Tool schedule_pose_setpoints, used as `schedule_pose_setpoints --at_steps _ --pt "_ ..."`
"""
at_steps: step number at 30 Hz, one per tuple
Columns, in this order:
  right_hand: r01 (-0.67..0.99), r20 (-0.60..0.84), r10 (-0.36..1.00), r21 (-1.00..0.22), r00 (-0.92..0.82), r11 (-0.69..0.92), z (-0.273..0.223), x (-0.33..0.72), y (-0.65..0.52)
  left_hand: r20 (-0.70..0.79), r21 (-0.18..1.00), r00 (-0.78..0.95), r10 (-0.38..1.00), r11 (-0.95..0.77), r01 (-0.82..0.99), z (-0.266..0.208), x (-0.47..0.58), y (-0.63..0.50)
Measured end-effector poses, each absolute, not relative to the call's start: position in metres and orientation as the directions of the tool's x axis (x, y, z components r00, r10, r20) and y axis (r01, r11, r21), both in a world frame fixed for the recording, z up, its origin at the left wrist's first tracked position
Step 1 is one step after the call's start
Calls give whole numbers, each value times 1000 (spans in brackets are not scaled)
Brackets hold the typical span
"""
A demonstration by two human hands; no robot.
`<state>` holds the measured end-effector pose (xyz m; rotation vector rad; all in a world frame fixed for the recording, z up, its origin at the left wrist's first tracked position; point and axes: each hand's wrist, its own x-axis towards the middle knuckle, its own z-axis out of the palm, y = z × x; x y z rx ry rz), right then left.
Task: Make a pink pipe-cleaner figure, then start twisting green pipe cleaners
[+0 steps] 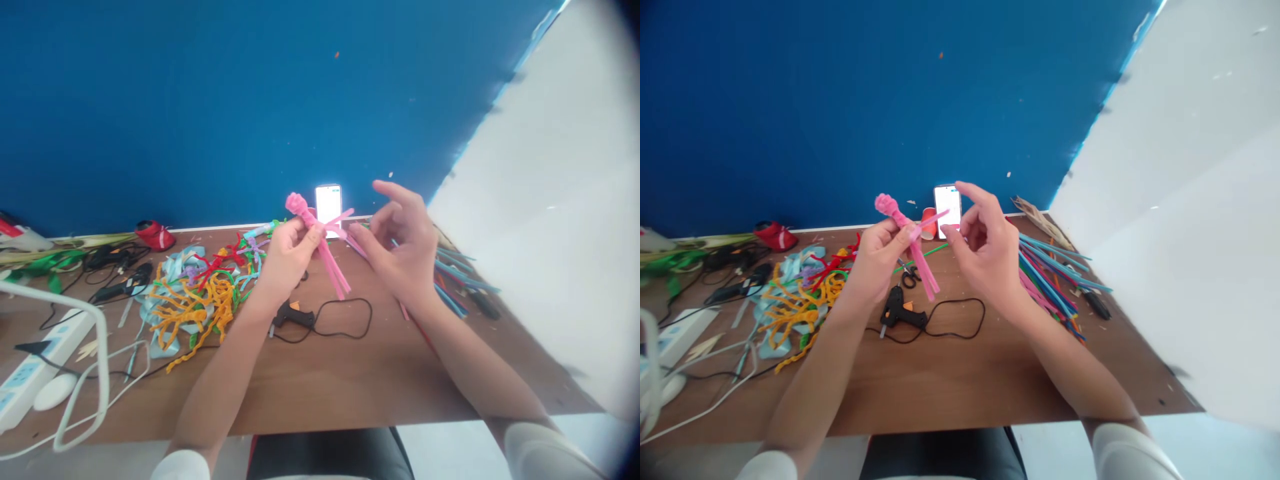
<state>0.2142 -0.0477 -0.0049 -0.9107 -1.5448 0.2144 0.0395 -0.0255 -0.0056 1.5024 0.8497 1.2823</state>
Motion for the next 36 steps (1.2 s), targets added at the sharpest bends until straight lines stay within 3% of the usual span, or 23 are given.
schedule_pose_setpoints --at_steps 3,5,12,16,18,20,23,25,27,29,32,34,36 --pt "629 879 457 -280 -135 725 -5 222 -46 231 972 250 940 -212 -102 -1 35 -25" --pt "663 867 425 -159 -262 732 -6 225 -43 211 977 314 926 -194 -83 0 33 -24" --pt "684 774 501 -122 -388 719 -13 220 -41 326 938 430 842 -343 -41 -10 35 -20" --pt "666 724 599 -263 -342 698 -9 220 -43 402 853 409 819 -497 158 -11 34 -22" --pt "555 667 679 -454 -308 697 -7 219 -43 452 770 384 805 -569 288 -9 34 -25" --pt "339 572 773 -695 -274 634 -6 216 -42 521 673 366 771 -635 379 -6 34 -28" --pt "-80 294 906 -956 -304 284 -7 210 -42 661 483 382 645 -756 441 -3 34 -30" --pt "-267 107 923 -964 -370 5 -9 207 -41 729 360 422 539 -826 433 -5 35 -30" --pt "-351 37 922 -930 -385 -109 -10 204 -41 765 334 406 501 -846 415 -7 38 -30" --pt "-362 78 938 -931 -337 -53 -12 204 -40 746 458 328 580 -804 381 -10 41 -30" --pt "-174 300 945 -945 -132 276 -14 207 -37 576 755 238 782 -621 211 -11 46 -30" --pt "94 554 832 -830 17 550 -13 211 -37 468 871 225 855 -490 48 -11 46 -30" --pt "349 759 650 -606 -15 715 -10 216 -37 404 914 234 884 -399 -71 -10 45 -28"
